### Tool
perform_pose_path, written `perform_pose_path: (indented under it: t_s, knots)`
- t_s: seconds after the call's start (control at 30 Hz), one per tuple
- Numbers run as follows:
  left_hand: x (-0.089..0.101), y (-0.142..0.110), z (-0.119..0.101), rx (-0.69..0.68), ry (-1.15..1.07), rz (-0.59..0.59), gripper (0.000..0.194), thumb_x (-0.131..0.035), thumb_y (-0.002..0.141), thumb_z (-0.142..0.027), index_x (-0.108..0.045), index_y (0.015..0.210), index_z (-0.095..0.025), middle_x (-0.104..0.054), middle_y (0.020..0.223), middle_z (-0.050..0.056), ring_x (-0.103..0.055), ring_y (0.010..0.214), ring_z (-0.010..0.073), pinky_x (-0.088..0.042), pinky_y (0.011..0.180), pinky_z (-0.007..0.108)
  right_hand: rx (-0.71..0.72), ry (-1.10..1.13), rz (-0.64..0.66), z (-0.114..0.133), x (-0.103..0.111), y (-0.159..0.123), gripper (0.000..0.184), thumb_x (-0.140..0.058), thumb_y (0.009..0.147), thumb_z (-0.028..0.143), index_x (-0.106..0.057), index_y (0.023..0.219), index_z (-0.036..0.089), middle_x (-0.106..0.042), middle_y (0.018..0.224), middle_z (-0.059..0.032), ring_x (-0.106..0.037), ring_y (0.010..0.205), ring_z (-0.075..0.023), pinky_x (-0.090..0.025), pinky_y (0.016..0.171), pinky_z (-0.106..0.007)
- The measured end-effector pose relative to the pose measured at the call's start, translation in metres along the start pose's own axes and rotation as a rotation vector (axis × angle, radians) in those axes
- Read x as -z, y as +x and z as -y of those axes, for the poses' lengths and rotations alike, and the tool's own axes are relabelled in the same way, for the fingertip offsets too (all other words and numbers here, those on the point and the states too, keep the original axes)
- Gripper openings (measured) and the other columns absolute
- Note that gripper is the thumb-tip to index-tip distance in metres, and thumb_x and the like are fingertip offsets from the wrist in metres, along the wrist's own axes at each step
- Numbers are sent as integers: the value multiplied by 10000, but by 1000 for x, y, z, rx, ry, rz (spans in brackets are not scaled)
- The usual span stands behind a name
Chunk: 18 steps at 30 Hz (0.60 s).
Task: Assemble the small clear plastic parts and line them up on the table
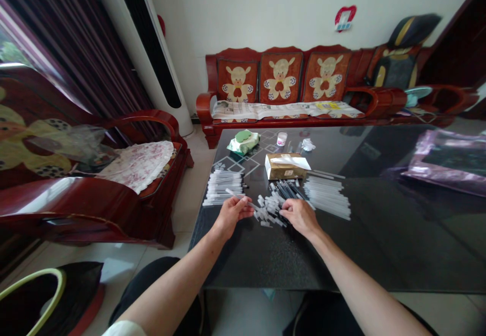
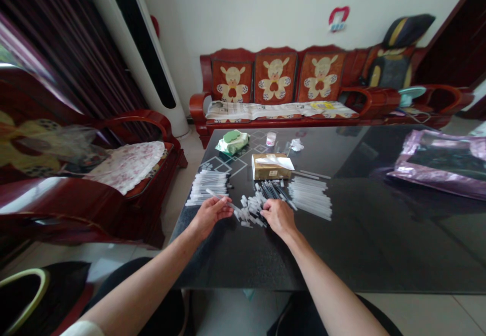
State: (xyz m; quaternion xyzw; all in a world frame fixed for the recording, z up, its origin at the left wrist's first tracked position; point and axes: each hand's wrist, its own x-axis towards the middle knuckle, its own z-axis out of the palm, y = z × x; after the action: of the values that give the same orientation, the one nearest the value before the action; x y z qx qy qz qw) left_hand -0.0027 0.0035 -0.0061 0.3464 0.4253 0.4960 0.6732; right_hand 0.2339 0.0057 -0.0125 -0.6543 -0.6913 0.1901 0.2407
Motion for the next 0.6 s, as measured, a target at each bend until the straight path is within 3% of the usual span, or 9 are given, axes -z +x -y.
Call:
perform_pose_path:
  t_s: [0.1, 0.23, 0.37, 0.47, 0.6]
  knots:
    - [-1, -1, 0, -6, 8, 28, 335, -761, 715, -396, -663, 825, -96, -674, 684, 54, -658, 622, 135, -554, 663, 264, 43, 151, 33, 10, 2, -4, 198, -576, 788, 343, -680, 695, 201, -668, 595, -16, -588, 542, -145, -375, 530, -245]
    - [-4, -3, 2, -11, 24, 90, 352, -740, 734, -422, -675, 856, -98, -685, 710, 64, -665, 652, 144, -551, 690, 277, 81, 436, 277, 29, 1, -17, 373, -446, 886, 387, -621, 623, 188, -645, 543, -19, -515, 383, -113, -378, 445, -242]
    - [-5, -4, 0, -19, 30, 95, 368, -748, 722, -426, -675, 863, -94, -687, 715, 61, -657, 631, 134, -549, 669, 265, 109, 494, 386, 42, 0, -28, 344, -467, 877, 364, -611, 627, 176, -653, 556, -19, -524, 382, -101, -380, 426, -220]
    - [2, 1, -11, -49, -7, 16, 355, -760, 712, -403, -659, 836, -86, -675, 678, 54, -644, 595, 123, -545, 625, 243, 87, 488, 397, 35, 6, -27, 263, -533, 830, 344, -639, 675, 159, -659, 570, -14, -523, 387, -91, -383, 422, -205]
    - [20, 14, -31, -140, -88, -147, 284, -749, 730, -328, -636, 830, -88, -660, 650, 40, -646, 598, 113, -546, 626, 224, 44, 440, 395, 8, 25, -20, 237, -583, 785, 342, -656, 680, 143, -661, 570, -24, -530, 398, -88, -375, 411, -191]
